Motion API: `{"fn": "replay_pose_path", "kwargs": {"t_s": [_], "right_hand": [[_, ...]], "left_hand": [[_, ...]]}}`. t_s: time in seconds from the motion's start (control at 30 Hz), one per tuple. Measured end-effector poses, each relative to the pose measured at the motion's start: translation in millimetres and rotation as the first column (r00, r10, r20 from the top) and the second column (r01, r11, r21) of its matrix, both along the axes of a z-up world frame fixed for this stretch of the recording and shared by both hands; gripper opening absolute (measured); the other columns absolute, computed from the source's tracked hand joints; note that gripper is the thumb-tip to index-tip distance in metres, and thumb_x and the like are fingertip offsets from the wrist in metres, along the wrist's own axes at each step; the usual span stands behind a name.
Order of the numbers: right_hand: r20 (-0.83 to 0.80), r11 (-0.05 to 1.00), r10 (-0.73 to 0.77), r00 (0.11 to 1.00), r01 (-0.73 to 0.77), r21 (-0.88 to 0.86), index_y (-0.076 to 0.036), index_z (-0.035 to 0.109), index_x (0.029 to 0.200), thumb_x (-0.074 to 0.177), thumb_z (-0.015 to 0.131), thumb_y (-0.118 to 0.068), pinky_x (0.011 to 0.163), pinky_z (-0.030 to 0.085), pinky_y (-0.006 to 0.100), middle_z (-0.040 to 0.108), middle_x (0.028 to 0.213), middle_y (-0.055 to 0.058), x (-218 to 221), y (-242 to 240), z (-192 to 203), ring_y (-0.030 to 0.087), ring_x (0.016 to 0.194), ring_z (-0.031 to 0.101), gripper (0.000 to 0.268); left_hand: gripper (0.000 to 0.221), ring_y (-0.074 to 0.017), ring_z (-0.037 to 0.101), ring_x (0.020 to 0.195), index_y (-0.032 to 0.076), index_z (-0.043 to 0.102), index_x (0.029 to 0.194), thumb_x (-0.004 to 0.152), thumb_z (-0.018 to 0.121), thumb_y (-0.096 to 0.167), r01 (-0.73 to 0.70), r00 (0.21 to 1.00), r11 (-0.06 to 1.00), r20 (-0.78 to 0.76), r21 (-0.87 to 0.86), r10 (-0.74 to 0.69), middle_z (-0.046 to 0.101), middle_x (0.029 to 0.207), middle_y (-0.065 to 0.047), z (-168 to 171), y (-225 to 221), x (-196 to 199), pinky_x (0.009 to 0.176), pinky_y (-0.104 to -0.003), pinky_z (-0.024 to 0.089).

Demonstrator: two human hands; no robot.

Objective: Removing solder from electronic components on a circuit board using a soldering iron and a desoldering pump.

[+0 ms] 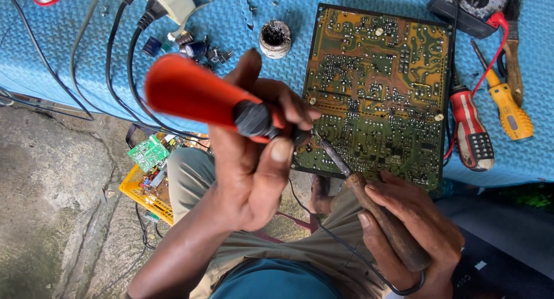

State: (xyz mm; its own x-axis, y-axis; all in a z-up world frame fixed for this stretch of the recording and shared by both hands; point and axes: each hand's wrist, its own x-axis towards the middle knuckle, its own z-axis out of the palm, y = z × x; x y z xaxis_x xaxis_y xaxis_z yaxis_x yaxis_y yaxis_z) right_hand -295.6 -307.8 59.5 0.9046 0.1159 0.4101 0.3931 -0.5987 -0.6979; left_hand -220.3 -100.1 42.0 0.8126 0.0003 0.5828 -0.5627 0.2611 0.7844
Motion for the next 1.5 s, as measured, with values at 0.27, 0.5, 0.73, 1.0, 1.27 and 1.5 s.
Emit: {"fn": "replay_pose_path", "kwargs": {"t_s": [0.27, 0.5, 0.73, 1.0, 1.27, 1.5], "right_hand": [[-0.054, 0.999, -0.038, 0.998, 0.038, 0.0, 0.0, 0.07, 0.115, 0.088, 0.069, -0.011, 0.106, 0.062, 0.043, 0.074, 0.116, 0.017, -2.2, 0.1, 2.4, 0.035, 0.12, 0.073, 0.029], [-0.031, 1.0, -0.025, 0.999, 0.025, -0.007, 0.002, 0.071, 0.113, 0.087, 0.069, -0.009, 0.105, 0.061, 0.041, 0.074, 0.113, 0.016, -0.2, -1.9, 2.5, 0.034, 0.116, 0.074, 0.028], [-0.124, 0.997, -0.062, 0.99, 0.067, 0.036, 0.0, 0.07, 0.116, 0.087, 0.069, -0.009, 0.103, 0.064, 0.042, 0.074, 0.118, 0.018, -1.9, 5.8, 11.6, 0.036, 0.125, 0.071, 0.031], [-0.049, 1.0, -0.019, 0.999, 0.018, -0.012, 0.002, 0.07, 0.115, 0.086, 0.07, -0.01, 0.108, 0.06, 0.043, 0.074, 0.114, 0.016, -2.3, -1.4, 1.0, 0.035, 0.12, 0.073, 0.031], [-0.057, 1.0, -0.018, 0.998, 0.018, 0.01, 0.001, 0.069, 0.115, 0.087, 0.069, -0.01, 0.106, 0.062, 0.044, 0.074, 0.115, 0.017, -1.2, -1.1, 2.5, 0.036, 0.12, 0.073, 0.031], [-0.108, 1.0, -0.027, 0.994, 0.028, 0.008, -0.002, 0.069, 0.118, 0.087, 0.07, -0.012, 0.107, 0.064, 0.044, 0.073, 0.118, 0.015, -2.9, -3.0, 3.9, 0.037, 0.126, 0.072, 0.033]], "left_hand": [[0.074, -0.0252, 0.064, 0.104, 0.009, 0.006, 0.168, 0.114, 0.051, 0.034, 0.062, 0.996, 0.998, -0.065, -0.019, -0.063, 0.056, 0.115, -0.013, -15.2, -9.7, 13.9, 0.1, -0.039, 0.063], [0.073, -0.0251, 0.063, 0.1, 0.011, 0.009, 0.169, 0.114, 0.053, 0.033, 0.05, 0.997, 0.997, -0.049, -0.054, -0.052, 0.056, 0.113, -0.015, -23.3, -9.5, 15.5, 0.091, -0.039, 0.063], [0.07, -0.0292, 0.064, 0.102, 0.012, 0.011, 0.169, 0.114, 0.053, 0.026, 0.024, 0.999, 0.994, -0.021, -0.108, -0.026, 0.054, 0.116, -0.017, -25.9, -1.5, 9.1, 0.087, -0.042, 0.062], [0.067, -0.0328, 0.069, 0.096, 0.016, 0.012, 0.17, 0.117, 0.052, 0.026, -0.073, 0.997, 0.993, 0.031, -0.09, 0.076, 0.057, 0.114, -0.018, -26.3, -4.6, 13.5, 0.094, -0.048, 0.066], [0.068, -0.0312, 0.066, 0.102, 0.014, 0.012, 0.169, 0.117, 0.052, 0.029, -0.014, 1.0, 0.997, 0.024, -0.073, 0.016, 0.056, 0.116, -0.018, -35.4, -12.2, 15.2, 0.093, -0.044, 0.063], [0.066, -0.0313, 0.066, 0.102, 0.013, 0.012, 0.169, 0.117, 0.051, 0.029, -0.002, 1.0, 0.999, 0.028, -0.043, 0.003, 0.056, 0.115, -0.018, -35.4, -12.7, 15.3, 0.099, -0.045, 0.062]]}}
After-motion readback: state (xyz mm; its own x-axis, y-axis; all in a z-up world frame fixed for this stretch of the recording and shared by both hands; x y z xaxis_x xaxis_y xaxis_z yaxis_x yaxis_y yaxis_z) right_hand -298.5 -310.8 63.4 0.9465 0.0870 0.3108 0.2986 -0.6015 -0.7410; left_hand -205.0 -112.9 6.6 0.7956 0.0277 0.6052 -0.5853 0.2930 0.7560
